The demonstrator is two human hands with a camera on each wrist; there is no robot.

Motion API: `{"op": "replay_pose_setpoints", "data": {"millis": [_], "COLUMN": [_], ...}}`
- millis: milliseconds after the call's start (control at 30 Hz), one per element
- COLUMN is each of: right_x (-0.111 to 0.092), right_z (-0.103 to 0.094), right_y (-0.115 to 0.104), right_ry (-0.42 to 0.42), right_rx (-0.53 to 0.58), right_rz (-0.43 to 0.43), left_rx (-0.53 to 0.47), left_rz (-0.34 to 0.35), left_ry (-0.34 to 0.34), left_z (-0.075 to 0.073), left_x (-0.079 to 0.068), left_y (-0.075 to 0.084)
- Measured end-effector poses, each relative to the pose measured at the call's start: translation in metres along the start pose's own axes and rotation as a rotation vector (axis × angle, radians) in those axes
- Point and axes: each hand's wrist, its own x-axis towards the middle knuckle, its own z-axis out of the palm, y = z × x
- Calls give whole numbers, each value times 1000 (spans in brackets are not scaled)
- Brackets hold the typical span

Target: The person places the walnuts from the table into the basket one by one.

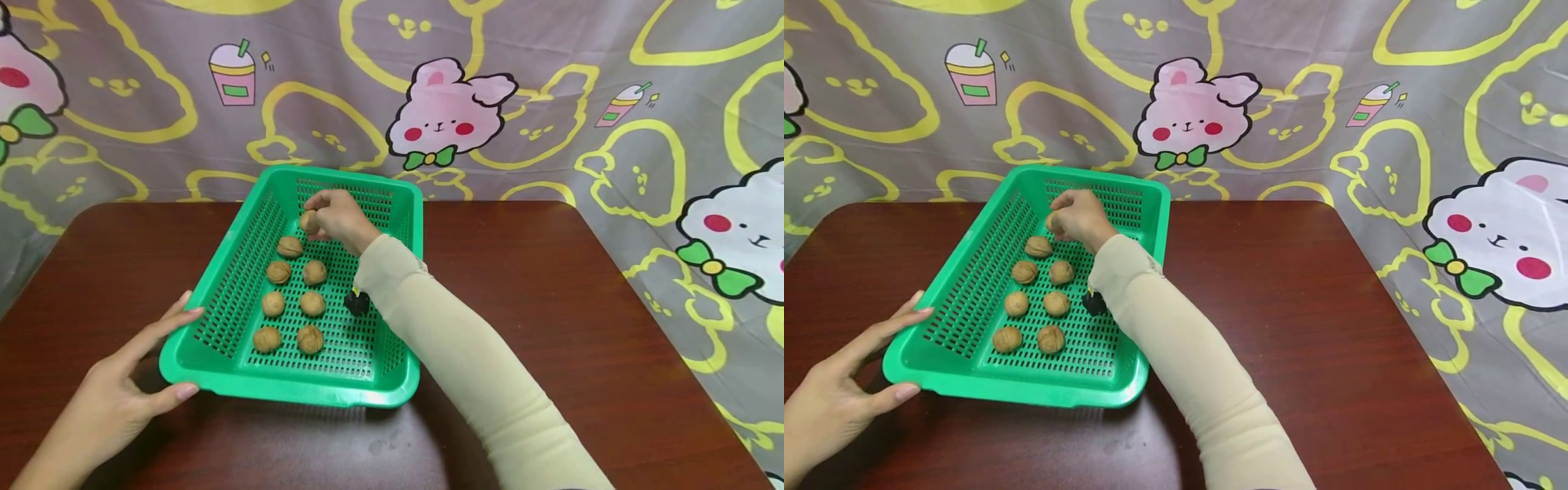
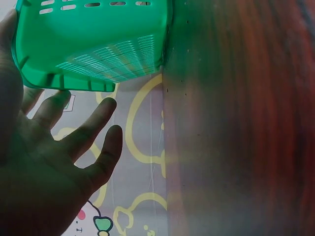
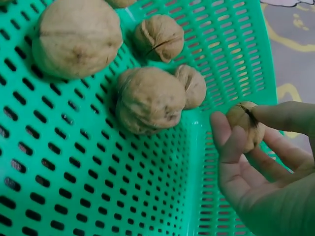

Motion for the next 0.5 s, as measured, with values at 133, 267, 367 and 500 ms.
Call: {"op": "replay_pose_setpoints", "data": {"millis": [133,267,367,500], "right_x": [2,4,3,-1], "right_z": [-2,-2,-2,-1], "right_y": [1,2,4,5], "right_ry": [-38,-61,-66,-60], "right_rx": [-19,-25,-74,-167], "right_rz": [80,154,165,154], "left_rx": [0,11,13,12], "left_rz": [3,3,-1,-5], "left_ry": [2,4,5,1], "left_z": [0,0,0,0], "left_x": [0,1,1,0], "left_y": [0,1,1,1]}}
